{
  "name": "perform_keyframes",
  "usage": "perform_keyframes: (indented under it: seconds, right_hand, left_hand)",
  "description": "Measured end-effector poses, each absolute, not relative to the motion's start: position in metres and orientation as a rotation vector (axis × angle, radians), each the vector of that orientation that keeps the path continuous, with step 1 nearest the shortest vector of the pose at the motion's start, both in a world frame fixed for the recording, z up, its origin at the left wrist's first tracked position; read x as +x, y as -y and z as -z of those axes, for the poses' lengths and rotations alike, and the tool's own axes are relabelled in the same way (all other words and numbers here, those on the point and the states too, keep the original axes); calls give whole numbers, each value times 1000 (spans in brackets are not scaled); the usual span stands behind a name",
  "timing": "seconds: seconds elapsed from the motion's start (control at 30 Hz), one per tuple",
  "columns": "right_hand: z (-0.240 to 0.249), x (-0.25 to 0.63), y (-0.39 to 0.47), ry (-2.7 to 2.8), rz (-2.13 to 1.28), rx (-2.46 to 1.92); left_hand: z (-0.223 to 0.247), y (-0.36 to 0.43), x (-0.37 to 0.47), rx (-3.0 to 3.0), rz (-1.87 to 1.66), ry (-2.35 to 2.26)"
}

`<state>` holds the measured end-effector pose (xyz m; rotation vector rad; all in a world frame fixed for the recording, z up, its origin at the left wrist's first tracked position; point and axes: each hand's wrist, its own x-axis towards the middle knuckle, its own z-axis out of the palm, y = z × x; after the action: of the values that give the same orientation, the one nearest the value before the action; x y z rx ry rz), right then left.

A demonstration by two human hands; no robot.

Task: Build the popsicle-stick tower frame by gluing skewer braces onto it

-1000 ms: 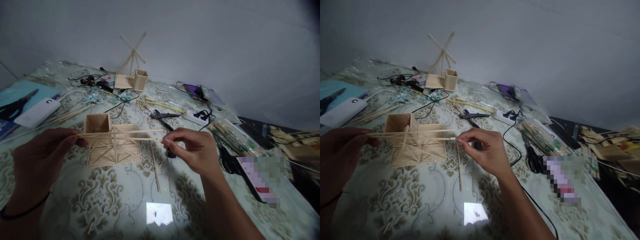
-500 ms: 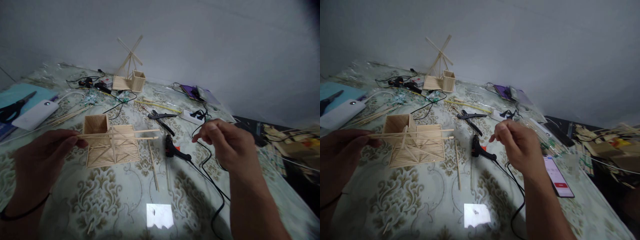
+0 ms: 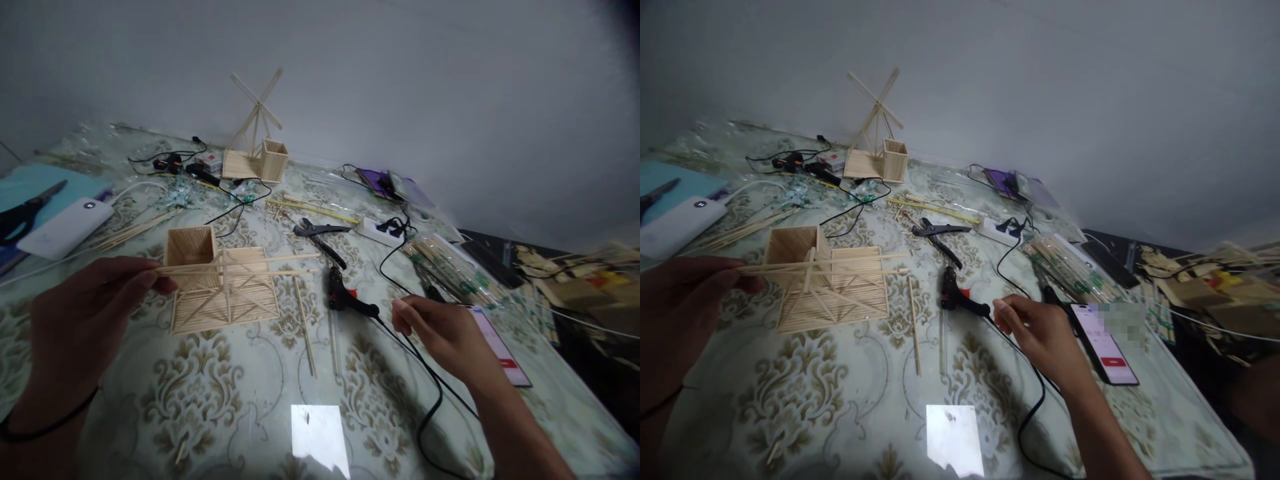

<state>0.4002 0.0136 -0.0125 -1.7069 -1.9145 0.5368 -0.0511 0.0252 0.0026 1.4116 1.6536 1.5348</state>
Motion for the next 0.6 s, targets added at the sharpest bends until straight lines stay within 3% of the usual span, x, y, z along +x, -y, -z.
perform_keyframes:
  seconds: [0.27,0.6]
  right_hand:
    - [-3,378,-35,1878,-393,-1504]
    - [-19,298,-67,1813,-599,-1203]
  left_hand:
    - [-1,-25,-53,1438,-1585,-1635]
    - [2,-26,-53,1380,-1616,-1594]
